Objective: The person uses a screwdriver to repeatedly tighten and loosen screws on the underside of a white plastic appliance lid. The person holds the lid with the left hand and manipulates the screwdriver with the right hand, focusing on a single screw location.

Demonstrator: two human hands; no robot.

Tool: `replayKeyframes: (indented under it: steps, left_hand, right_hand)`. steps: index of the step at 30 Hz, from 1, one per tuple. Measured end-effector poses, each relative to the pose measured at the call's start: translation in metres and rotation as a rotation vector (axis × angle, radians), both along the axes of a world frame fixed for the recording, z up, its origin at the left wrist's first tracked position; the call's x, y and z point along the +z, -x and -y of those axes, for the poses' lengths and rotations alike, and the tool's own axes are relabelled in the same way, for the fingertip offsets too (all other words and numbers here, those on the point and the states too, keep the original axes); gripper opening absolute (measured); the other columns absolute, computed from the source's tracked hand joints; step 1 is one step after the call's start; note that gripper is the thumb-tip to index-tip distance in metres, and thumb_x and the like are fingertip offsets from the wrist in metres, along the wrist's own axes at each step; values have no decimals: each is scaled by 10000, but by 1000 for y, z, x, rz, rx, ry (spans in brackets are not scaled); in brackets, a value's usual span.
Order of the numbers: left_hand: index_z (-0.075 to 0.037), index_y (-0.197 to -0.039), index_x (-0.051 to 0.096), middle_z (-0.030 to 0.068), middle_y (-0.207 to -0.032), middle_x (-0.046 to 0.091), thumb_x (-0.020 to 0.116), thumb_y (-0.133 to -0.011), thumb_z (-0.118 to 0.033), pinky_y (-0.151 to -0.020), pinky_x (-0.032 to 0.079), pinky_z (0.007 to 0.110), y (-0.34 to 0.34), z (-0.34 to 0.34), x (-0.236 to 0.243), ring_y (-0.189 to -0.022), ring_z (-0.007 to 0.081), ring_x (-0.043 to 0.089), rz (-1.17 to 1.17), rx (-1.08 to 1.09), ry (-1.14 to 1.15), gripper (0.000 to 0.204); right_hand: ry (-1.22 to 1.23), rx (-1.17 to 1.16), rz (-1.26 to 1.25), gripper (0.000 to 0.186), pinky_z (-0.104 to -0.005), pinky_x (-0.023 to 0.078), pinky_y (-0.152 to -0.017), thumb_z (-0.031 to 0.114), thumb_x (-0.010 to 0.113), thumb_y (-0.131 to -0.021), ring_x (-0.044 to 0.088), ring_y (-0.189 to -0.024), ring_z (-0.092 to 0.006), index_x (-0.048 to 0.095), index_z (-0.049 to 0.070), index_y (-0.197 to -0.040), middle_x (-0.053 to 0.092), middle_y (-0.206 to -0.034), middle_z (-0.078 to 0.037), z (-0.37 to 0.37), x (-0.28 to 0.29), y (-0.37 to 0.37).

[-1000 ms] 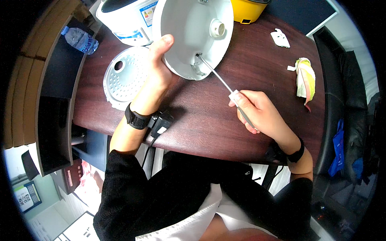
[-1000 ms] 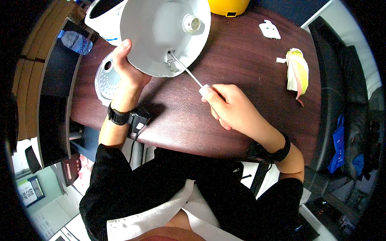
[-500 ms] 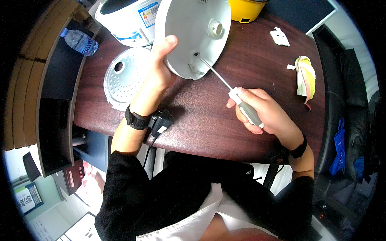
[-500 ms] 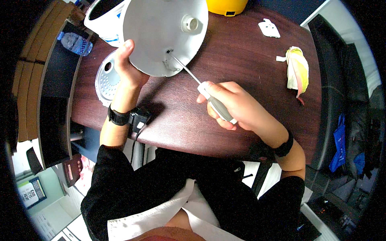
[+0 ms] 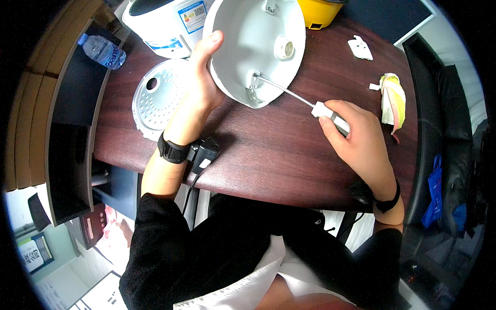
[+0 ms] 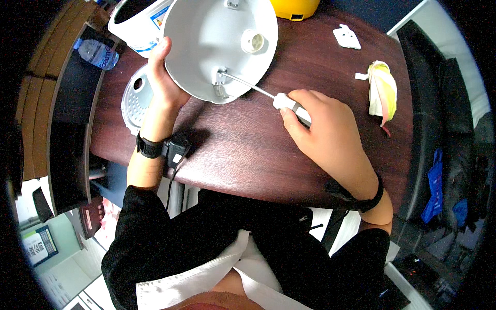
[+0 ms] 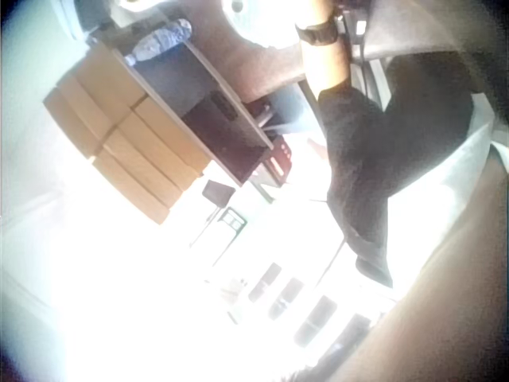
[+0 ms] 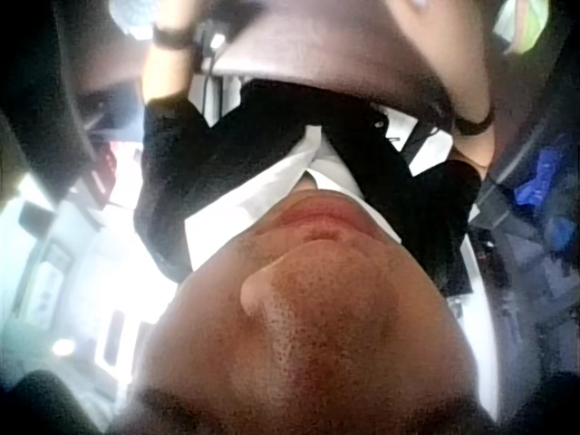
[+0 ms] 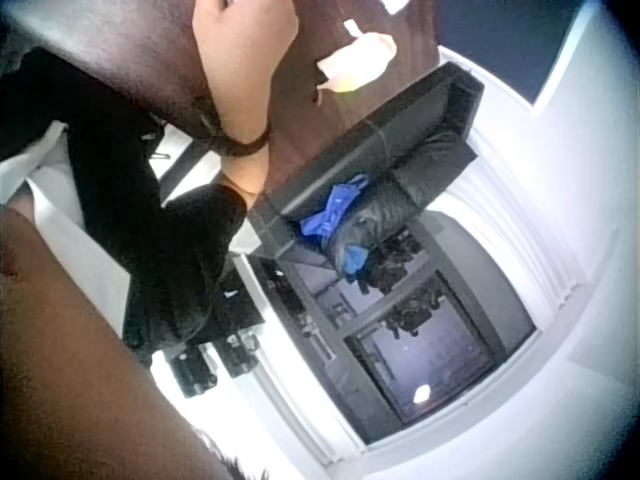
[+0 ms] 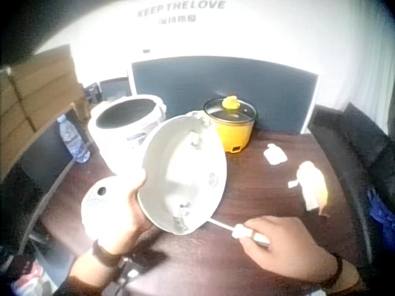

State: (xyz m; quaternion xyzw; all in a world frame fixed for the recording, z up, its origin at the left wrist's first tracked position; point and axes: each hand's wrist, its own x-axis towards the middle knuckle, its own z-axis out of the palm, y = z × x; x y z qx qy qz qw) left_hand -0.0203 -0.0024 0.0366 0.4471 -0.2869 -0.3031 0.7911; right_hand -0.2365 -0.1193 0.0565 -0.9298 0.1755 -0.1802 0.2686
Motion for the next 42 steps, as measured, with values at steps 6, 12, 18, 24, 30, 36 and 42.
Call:
replayKeyframes:
  steps: [6,12,18,24,30,36,42]
  left_hand:
    - [-34,-1280,390,142,-1194,490,529,-777,-451,-894,402,395,4,0,-1,-1072,262,490,-25,37,-7,668]
    - [-32,-1280,386,151,-1198,478,526,-776,-475,-892,399,397,4,1,-2,-1086,266,478,10,70,4,686]
    - [-27,-1263,399,152,-1188,483,520,-783,-476,-881,407,390,1,1,-5,-1073,258,485,47,65,12,668]
    - [-3,-1219,441,150,-1142,519,525,-793,-440,-858,422,368,0,-1,-7,-1030,247,517,70,36,22,616]
    - [12,-1211,443,155,-1127,531,528,-794,-426,-851,428,363,6,-3,-7,-1018,253,527,88,42,4,611]
    - [16,-1213,439,165,-1123,528,549,-772,-448,-843,432,377,8,-3,-10,-1021,269,524,147,5,-5,650]
    - [4,-1222,425,165,-1133,514,558,-745,-498,-838,431,381,17,-6,-6,-1032,260,514,100,71,-51,705]
  right_hand:
    - [87,-28,-10,193,-393,471,-601,168,616,-795,596,-695,-341,593,23,-921,601,-800,-154,-2,1,4]
    - [68,-34,-8,202,-392,470,-573,177,618,-795,595,-668,-338,596,29,-930,582,-790,-147,-6,0,4]
    - [79,-32,-8,200,-388,472,-569,174,618,-793,594,-658,-334,598,31,-931,578,-782,-143,-8,-2,2]
    - [101,-47,5,200,-389,472,-569,175,620,-792,593,-655,-332,601,33,-932,581,-784,-140,-7,-3,3]
    - [114,-63,1,207,-394,471,-554,181,615,-796,592,-637,-330,602,33,-939,575,-774,-141,-10,-5,1]
    - [141,-31,-13,226,-396,473,-550,175,604,-799,589,-627,-331,574,20,-960,565,-802,-139,-15,-7,4]
    - [-129,150,120,204,-310,454,-513,158,578,-826,577,-569,-229,553,0,-953,573,-801,-103,-5,-14,2]
